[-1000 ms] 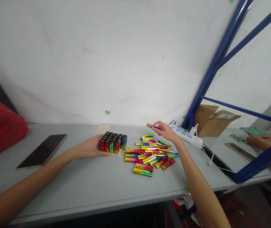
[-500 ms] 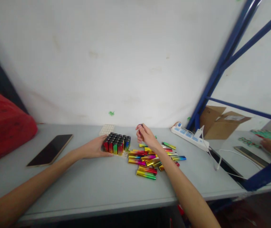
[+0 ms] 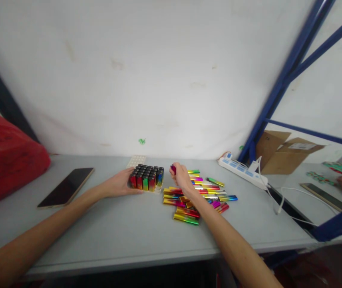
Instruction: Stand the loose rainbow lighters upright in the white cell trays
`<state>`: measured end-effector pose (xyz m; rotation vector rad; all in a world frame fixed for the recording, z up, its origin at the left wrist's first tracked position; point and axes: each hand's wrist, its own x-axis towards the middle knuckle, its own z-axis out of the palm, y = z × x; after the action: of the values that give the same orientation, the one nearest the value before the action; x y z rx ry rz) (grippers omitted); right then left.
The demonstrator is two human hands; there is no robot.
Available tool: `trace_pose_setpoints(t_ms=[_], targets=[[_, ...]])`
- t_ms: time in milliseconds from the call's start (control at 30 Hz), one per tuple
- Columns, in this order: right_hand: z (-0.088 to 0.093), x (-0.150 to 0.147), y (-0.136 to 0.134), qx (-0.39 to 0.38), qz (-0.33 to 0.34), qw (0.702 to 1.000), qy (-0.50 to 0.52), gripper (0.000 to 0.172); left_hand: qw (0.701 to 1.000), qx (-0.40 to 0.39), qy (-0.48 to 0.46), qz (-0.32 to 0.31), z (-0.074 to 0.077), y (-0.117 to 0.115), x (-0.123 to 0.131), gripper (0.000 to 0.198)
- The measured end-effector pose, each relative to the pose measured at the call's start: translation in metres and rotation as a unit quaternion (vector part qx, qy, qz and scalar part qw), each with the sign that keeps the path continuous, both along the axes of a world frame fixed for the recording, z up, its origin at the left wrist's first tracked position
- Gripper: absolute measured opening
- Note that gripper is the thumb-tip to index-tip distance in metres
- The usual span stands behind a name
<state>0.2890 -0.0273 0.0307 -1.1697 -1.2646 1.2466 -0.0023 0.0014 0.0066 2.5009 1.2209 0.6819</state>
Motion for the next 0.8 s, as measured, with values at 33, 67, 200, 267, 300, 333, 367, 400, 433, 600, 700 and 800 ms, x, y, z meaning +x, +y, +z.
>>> trace_pose_setpoints(t_ms=[33,67,200,267,300,333,367,400,433,600,700,800], targets=[[0.0,0.0,0.0,0.002,0.003,1.0,-0.004,0.044,1.0,-0.002,0.006,0.004,0.0,-0.001,0.002,0.075],[-0.001,0.001,0.001,0.004,0.008,1.0,-0.005,0.045,1.0,-0.002,0.012,0.006,0.001,-0.002,0.004,0.075],[-0.004,0.004,0.003,0.022,0.049,0.999,0.004,0.057,1.0,0.01,0.016,0.0,0.001,-0.004,0.01,0.077],[-0.004,0.006,0.003,0.064,0.074,0.995,0.004,0.06,1.0,0.01,0.015,0.003,0.002,-0.004,0.012,0.077],[-0.002,0.008,0.002,0.094,0.085,0.992,-0.007,0.06,1.0,0.008,0.014,0.006,0.002,-0.004,0.012,0.077],[0.0,0.01,0.001,0.128,0.095,0.987,-0.032,0.059,1.0,0.007,0.011,0.008,0.001,-0.003,0.012,0.077],[0.002,0.013,-0.002,0.163,0.103,0.979,-0.069,0.057,1.0,0.006,0.007,0.007,0.001,-0.003,0.012,0.076],[0.005,0.016,-0.004,0.195,0.108,0.968,-0.114,0.054,1.0,0.006,0.003,0.004,0.001,-0.003,0.012,0.076],[0.007,0.019,-0.007,0.225,0.109,0.955,-0.161,0.052,1.0,0.006,-0.001,0.002,0.001,-0.003,0.011,0.076],[0.008,0.026,-0.013,0.33,0.079,0.874,-0.347,0.048,1.0,0.003,0.0,0.003,0.002,-0.003,0.011,0.077],[0.002,0.024,-0.012,0.321,0.061,0.868,-0.374,0.045,1.0,-0.001,-0.007,0.001,0.001,-0.003,0.011,0.076],[-0.004,0.02,-0.01,0.305,0.068,0.871,-0.379,0.042,1.0,0.003,-0.001,-0.004,0.001,-0.002,0.011,0.077]])
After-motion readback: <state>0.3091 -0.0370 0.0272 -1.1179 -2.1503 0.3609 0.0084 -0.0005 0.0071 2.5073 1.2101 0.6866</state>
